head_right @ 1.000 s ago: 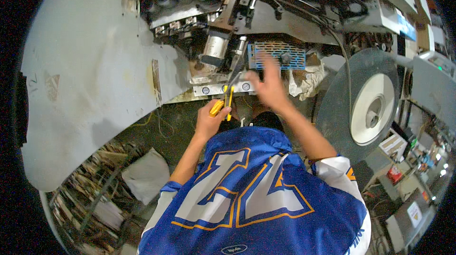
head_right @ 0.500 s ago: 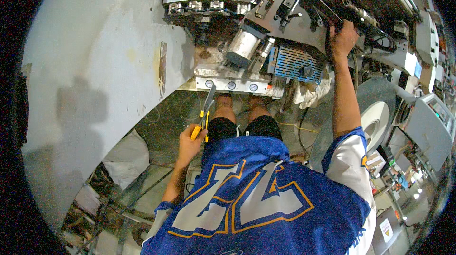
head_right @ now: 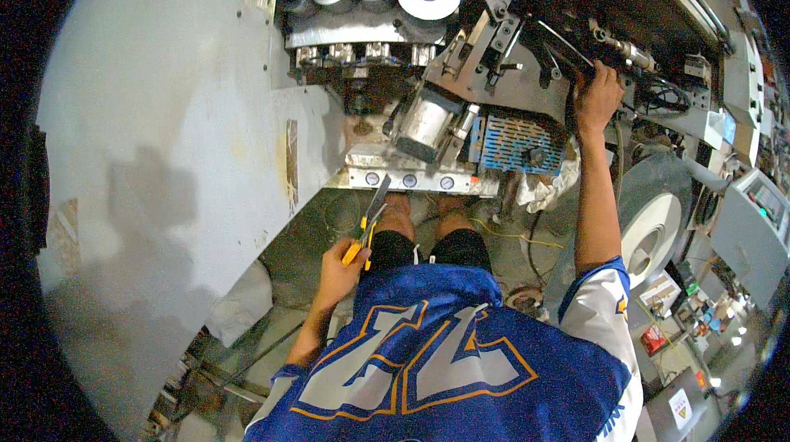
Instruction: The person uses a small tool to tighten or adjust components inside a large piece of machinery, then walks to a work table to stack and align several white panels before carrying the stack to a wooden pallet.
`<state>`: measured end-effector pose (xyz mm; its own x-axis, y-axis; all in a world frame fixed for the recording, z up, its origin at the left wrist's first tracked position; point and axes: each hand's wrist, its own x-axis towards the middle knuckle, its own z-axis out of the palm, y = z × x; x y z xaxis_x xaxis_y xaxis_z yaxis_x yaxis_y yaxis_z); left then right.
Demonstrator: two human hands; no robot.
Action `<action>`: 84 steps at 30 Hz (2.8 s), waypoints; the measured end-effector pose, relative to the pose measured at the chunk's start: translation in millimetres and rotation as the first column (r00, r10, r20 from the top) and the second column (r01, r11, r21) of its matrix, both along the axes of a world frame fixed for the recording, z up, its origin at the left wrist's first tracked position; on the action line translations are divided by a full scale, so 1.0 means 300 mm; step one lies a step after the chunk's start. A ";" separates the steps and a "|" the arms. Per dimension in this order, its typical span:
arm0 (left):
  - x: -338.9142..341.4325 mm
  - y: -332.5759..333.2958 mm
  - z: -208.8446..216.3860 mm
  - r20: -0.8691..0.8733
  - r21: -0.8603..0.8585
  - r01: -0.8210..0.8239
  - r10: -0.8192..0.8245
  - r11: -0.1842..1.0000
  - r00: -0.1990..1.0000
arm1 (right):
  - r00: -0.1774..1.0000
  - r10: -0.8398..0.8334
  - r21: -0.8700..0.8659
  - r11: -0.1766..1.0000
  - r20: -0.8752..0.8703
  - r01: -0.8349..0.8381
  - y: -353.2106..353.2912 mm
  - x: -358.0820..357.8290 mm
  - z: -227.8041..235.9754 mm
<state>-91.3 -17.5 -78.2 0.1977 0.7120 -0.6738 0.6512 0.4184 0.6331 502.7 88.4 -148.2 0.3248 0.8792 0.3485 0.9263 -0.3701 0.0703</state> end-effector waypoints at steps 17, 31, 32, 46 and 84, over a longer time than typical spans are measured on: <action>0.007 0.152 -0.039 -0.152 -0.083 -0.042 0.029 0.996 0.988 | 0.993 -0.115 0.146 0.982 -0.017 0.116 0.048 -0.024 -0.032; 0.101 0.233 -0.062 -0.222 -0.195 -0.027 -0.017 0.981 0.975 | 0.935 -0.347 0.283 0.893 -0.065 0.351 0.142 -0.111 -0.034; 0.107 0.238 -0.055 -0.224 -0.174 -0.021 -0.019 0.985 0.974 | 0.934 -0.353 0.210 0.910 -0.057 0.357 0.134 -0.113 -0.034; 0.062 0.211 -0.063 -0.286 -0.232 -0.068 -0.001 0.970 0.958 | 0.999 0.044 0.304 0.952 -0.004 -0.041 0.058 0.010 -0.098; -0.126 -0.072 -0.233 -0.039 -0.190 0.104 -0.113 0.976 0.993 | 0.979 0.200 0.180 0.962 0.040 -0.204 0.067 0.000 -0.030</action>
<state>-129.1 -39.0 -147.9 0.2301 0.5486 -0.8038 0.7278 0.4513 0.5164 502.7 108.5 -157.2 0.1376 0.8470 0.5135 0.9822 -0.1834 0.0394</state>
